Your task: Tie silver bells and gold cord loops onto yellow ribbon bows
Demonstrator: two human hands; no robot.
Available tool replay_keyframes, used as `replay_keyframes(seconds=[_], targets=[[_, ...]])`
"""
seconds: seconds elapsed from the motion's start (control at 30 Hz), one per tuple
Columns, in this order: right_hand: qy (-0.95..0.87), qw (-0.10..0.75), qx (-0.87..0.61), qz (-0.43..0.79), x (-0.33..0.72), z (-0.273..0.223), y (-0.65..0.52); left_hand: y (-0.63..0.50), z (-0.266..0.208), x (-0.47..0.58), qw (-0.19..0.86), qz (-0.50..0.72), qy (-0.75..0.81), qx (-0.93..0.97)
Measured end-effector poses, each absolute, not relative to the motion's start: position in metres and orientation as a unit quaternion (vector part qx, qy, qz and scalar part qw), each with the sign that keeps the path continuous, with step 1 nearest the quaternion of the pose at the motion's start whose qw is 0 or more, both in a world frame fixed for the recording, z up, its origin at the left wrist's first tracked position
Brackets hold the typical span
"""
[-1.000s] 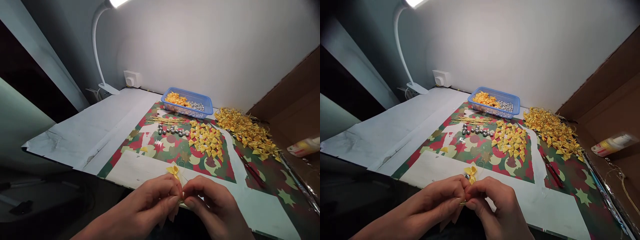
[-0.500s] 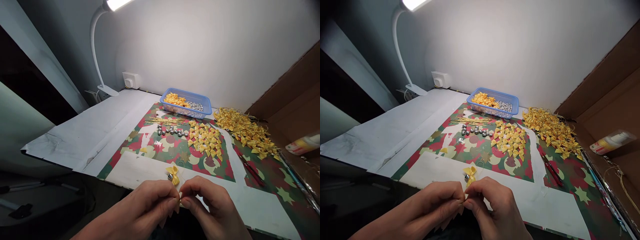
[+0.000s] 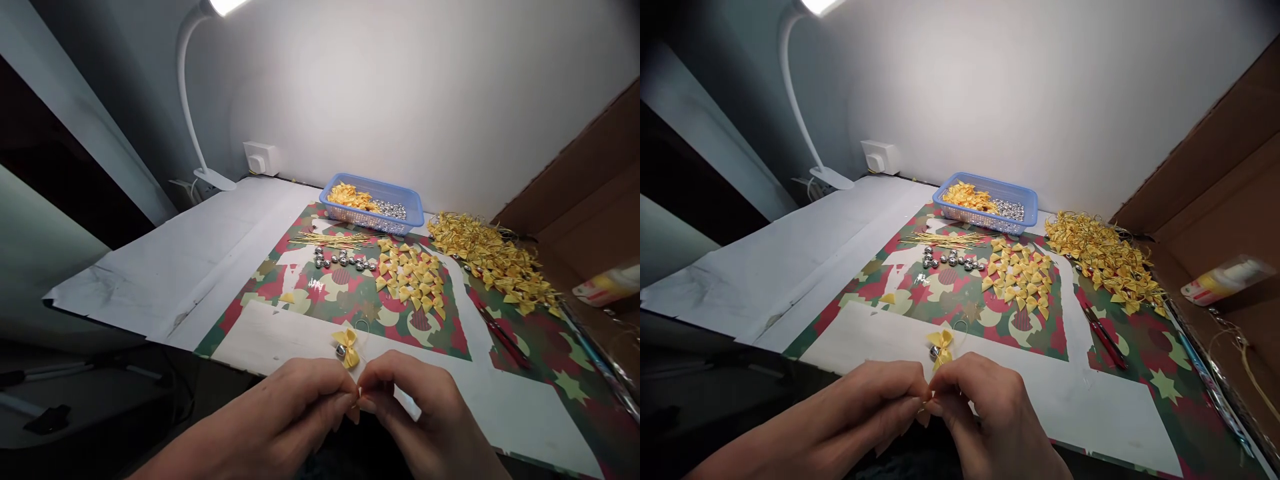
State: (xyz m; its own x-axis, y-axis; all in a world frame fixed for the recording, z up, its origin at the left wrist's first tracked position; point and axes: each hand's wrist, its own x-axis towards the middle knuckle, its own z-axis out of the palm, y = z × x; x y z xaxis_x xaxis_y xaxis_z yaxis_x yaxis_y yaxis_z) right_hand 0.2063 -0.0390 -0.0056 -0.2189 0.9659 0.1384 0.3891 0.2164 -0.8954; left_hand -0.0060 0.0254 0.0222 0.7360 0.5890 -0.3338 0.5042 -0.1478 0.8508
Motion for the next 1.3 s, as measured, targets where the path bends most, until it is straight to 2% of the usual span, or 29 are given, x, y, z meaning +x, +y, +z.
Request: replay_keyframes(seconds=[0.27, 0.47, 0.67, 0.87, 1.07, 1.3], targets=[[-0.671, 0.369, -0.518, 0.381, 0.204, -0.007, -0.042, 0.026, 0.024, 0.002, 0.575, 0.076, 0.374, 0.724], [-0.556, 0.499, -0.508, 0.429, 0.202, -0.010, -0.045, 0.025, 0.020, 0.005, 0.669, 0.094, 0.371, 0.637], [-0.521, 0.472, -0.507, 0.499, 0.198, -0.027, -0.053, 0.026, 0.022, 0.004, 0.680, 0.097, 0.374, 0.623], [-0.496, 0.540, -0.488, 0.473, 0.192, -0.025, -0.051, 0.026, 0.021, 0.002, 0.678, 0.081, 0.365, 0.633], [-0.591, 0.465, -0.477, 0.455, 0.200, -0.015, -0.045, 0.024, 0.022, 0.001, 0.679, 0.089, 0.369, 0.628], [-0.593, 0.431, -0.474, 0.488, 0.200, -0.011, -0.041, 0.025, 0.026, -0.001, 0.679, 0.074, 0.371, 0.629]])
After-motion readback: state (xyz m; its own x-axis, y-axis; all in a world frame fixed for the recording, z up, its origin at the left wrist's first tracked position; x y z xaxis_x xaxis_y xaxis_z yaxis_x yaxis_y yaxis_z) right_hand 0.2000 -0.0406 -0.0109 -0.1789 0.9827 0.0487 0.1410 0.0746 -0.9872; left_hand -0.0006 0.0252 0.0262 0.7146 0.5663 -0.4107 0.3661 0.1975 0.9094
